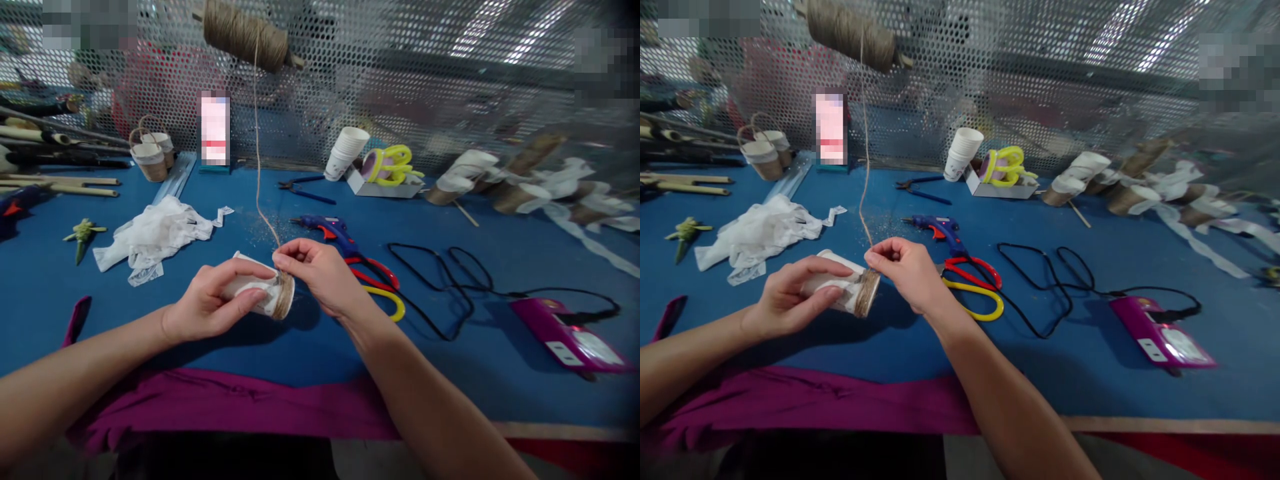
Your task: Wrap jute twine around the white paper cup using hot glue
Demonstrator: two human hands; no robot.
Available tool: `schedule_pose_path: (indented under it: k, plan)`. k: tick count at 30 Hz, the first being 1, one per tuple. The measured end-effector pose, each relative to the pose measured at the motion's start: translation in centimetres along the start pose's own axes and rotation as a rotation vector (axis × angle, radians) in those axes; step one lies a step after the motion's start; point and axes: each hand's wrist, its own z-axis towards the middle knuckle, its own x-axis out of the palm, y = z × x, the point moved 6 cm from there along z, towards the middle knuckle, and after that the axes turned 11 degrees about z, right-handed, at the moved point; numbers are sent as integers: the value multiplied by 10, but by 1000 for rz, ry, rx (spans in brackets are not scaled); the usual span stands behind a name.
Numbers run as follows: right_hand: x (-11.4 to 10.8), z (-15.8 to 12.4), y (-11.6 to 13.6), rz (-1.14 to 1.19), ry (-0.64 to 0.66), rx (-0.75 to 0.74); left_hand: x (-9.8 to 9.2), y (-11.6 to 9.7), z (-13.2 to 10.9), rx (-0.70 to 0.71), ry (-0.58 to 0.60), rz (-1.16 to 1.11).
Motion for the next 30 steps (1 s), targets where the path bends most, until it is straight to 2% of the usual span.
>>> schedule_pose_path:
  k: [9, 14, 16, 19, 22, 25, 30]
  plan:
    - [1, 3, -9, 18, 7, 65, -2, 0, -3, 17, -25, 74]
    - [-9, 1, -1, -68, -64, -11, -5, 3, -3, 37, -104, 240]
    - [-6, -1, 0, -19, 0, 33, -6, 5, -1, 26, -117, 282]
    - [2, -6, -1, 66, 108, 112, -2, 8, 0, 49, -70, 299]
    - [2, -8, 1, 95, 113, 101, 2, 13, 0, 42, -2, 255]
    - [1, -8, 6, 58, 107, 41, 1, 20, 1, -69, 1, 82]
    - [3, -9, 7, -89, 135, -23, 10, 39, 2, -402, 39, -358]
